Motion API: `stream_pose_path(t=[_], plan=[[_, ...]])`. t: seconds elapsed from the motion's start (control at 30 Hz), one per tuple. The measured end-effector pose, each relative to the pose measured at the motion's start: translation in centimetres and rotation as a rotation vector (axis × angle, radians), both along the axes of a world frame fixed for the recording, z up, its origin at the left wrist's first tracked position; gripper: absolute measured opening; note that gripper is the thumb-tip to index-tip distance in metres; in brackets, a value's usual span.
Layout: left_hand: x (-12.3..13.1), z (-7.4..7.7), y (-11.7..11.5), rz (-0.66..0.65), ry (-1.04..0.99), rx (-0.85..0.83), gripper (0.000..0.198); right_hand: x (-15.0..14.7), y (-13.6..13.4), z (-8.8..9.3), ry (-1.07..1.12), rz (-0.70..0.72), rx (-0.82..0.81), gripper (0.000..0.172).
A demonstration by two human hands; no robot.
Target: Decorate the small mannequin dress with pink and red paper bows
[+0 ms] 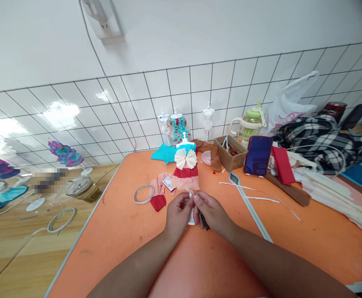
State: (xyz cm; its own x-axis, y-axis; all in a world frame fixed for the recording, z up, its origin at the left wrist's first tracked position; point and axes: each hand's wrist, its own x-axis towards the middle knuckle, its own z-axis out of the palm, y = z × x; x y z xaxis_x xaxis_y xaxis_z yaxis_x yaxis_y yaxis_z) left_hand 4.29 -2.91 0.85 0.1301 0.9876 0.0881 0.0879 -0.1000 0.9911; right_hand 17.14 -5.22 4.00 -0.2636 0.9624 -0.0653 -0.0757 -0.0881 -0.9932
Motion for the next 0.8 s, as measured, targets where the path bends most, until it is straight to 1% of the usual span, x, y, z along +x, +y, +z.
stream_pose_path(t=[0.37, 0.67, 0.8], plan=[[0.10, 0.84, 0.22, 0.050, -0.060, -0.041, 0.016, 0.11, -0.35, 0.10, -0.036, 0.003, 0.010, 0.032], [0.18, 0.69, 0.20, 0.082, -0.087, -0.052, 0.017, -0.13, -0.14, -0.58, -0.009, 0.041, 0.056, 0.034], [0.00, 0.20, 0.39, 0.070, -0.067, -0.040, 0.016, -0.14, -0.21, -0.58, -0.012, 0.050, 0.059, 0.034]])
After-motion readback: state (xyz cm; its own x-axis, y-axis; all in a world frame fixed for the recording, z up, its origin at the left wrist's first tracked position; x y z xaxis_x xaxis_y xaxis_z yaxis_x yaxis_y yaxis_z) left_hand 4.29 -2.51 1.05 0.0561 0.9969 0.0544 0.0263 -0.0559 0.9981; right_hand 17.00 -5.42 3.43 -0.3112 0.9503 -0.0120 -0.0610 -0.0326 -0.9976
